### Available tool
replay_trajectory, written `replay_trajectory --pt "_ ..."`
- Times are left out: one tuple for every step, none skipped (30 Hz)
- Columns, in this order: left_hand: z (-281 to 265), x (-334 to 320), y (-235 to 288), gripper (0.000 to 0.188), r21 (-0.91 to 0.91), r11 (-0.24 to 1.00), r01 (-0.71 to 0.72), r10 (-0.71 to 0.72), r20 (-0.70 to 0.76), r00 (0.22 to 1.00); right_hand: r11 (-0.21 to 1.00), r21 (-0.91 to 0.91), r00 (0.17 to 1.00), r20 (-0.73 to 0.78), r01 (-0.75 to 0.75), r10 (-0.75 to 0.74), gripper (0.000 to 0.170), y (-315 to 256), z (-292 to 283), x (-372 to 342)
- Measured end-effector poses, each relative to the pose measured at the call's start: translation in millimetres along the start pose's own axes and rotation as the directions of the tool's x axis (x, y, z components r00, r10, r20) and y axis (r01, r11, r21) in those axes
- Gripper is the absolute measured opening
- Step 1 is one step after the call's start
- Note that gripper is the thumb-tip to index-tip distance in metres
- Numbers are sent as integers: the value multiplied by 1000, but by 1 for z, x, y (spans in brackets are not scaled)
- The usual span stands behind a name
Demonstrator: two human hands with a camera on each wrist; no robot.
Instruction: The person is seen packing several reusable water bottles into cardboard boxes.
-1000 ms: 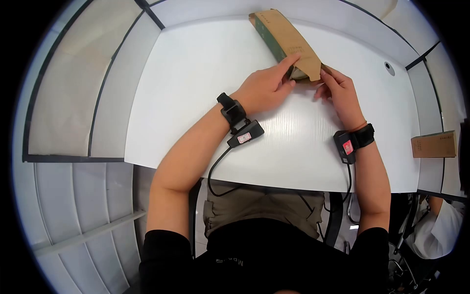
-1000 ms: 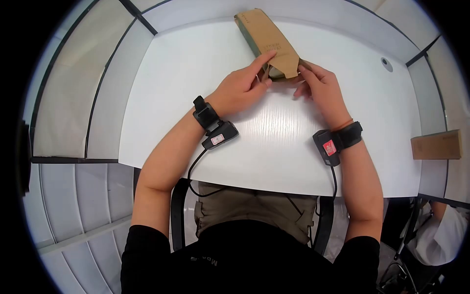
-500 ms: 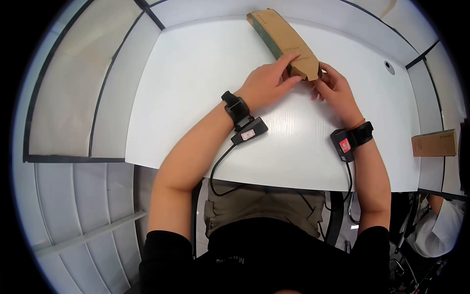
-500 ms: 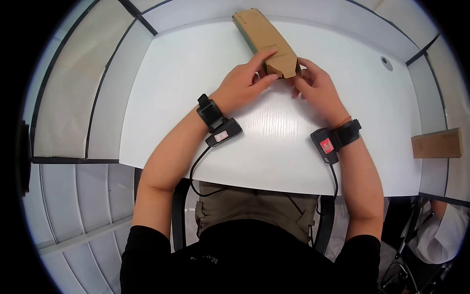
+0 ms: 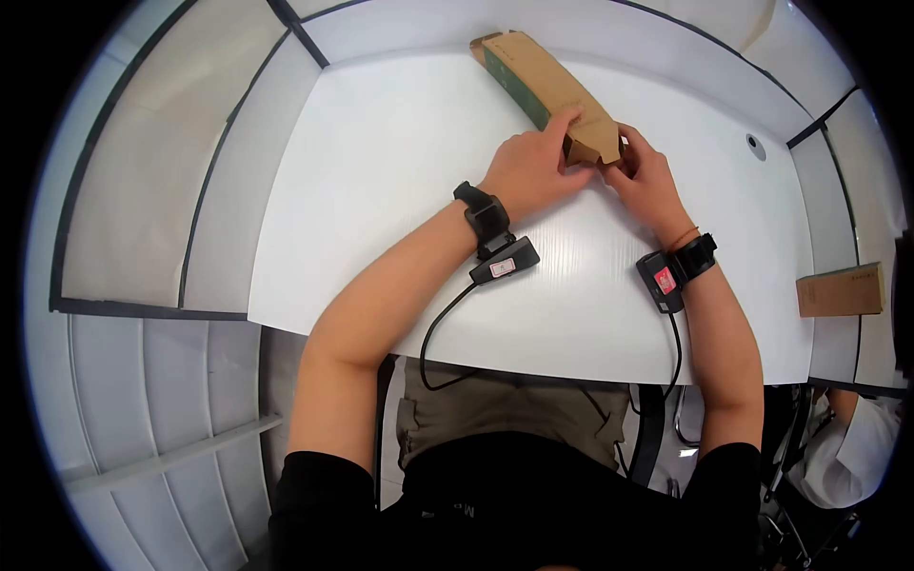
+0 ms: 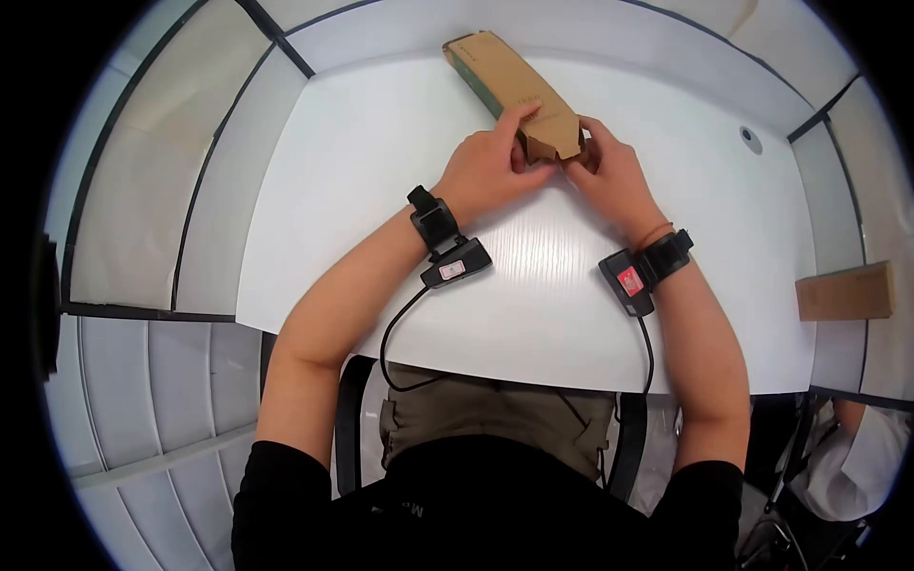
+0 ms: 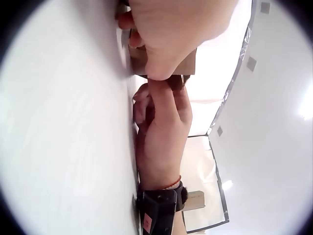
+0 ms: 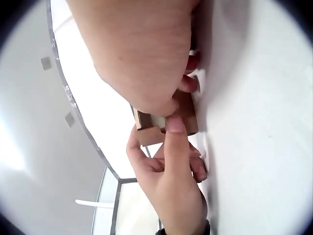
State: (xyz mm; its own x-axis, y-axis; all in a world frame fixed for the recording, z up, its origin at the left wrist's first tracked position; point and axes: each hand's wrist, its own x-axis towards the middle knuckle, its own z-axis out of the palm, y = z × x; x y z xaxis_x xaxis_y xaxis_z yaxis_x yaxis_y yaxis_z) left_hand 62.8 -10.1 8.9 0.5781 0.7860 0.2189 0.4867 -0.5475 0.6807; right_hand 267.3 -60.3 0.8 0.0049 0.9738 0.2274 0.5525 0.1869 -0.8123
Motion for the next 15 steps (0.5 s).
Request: replay_trajectory --pt "2 2 1 83 10 1000 16 -15 -22 1000 1000 -2 1000 6 5 -5 48 1 0 0" --pt "4 3 1 83 18 1000 24 -24 -40 999 1000 -4 1000 10 10 -10 48 2 -1 1" --pt "6 5 2 84 27 999 31 -30 -59 998 1000 -2 1000 21 2 -2 47 2 -2 2" --pt "5 7 5 85 35 999 38 -35 -79 996 1000 0 1000 30 -5 5 46 1 -3 4" --pt "5 7 7 85 52 998 45 -41 -68 997 1000 2 999 41 -12 12 46 -1 -5 6" --pt "5 6 8 85 70 996 53 -49 -60 997 1000 -11 999 39 -11 11 45 -1 -6 8" --pt "3 6 9 86 89 994 65 -60 -54 997 1000 -23 999 40 -8 9 44 -1 -6 10" --pt "3 6 5 86 81 996 41 -37 -51 998 999 -35 999 45 -6 8 43 0 -5 12" --pt "3 5 0 86 73 997 18 -14 -49 999 999 -19 999 35 30 -29 42 2 -3 15" --pt "2 5 -1 86 65 998 -7 10 -45 999 998 -3 998 23 65 -65 41 4 -1 16" --pt "-2 5 -3 86 15 1000 -22 22 -3 1000 995 12 995 10 96 -97 41 5 0 18" --pt "-7 4 -6 86 -36 999 -34 35 40 999 996 -32 997 26 79 -79 42 6 -1 20" --pt "-12 1 -7 86 -91 995 -41 49 86 995 995 -76 998 42 58 -55 43 0 -3 23" --pt "-11 1 -9 87 -99 994 -55 66 117 991 993 -113 998 58 36 -29 43 2 -5 21" --pt "-13 3 -12 88 -109 992 -69 84 143 986 989 -135 997 57 52 -45 44 6 -5 23"
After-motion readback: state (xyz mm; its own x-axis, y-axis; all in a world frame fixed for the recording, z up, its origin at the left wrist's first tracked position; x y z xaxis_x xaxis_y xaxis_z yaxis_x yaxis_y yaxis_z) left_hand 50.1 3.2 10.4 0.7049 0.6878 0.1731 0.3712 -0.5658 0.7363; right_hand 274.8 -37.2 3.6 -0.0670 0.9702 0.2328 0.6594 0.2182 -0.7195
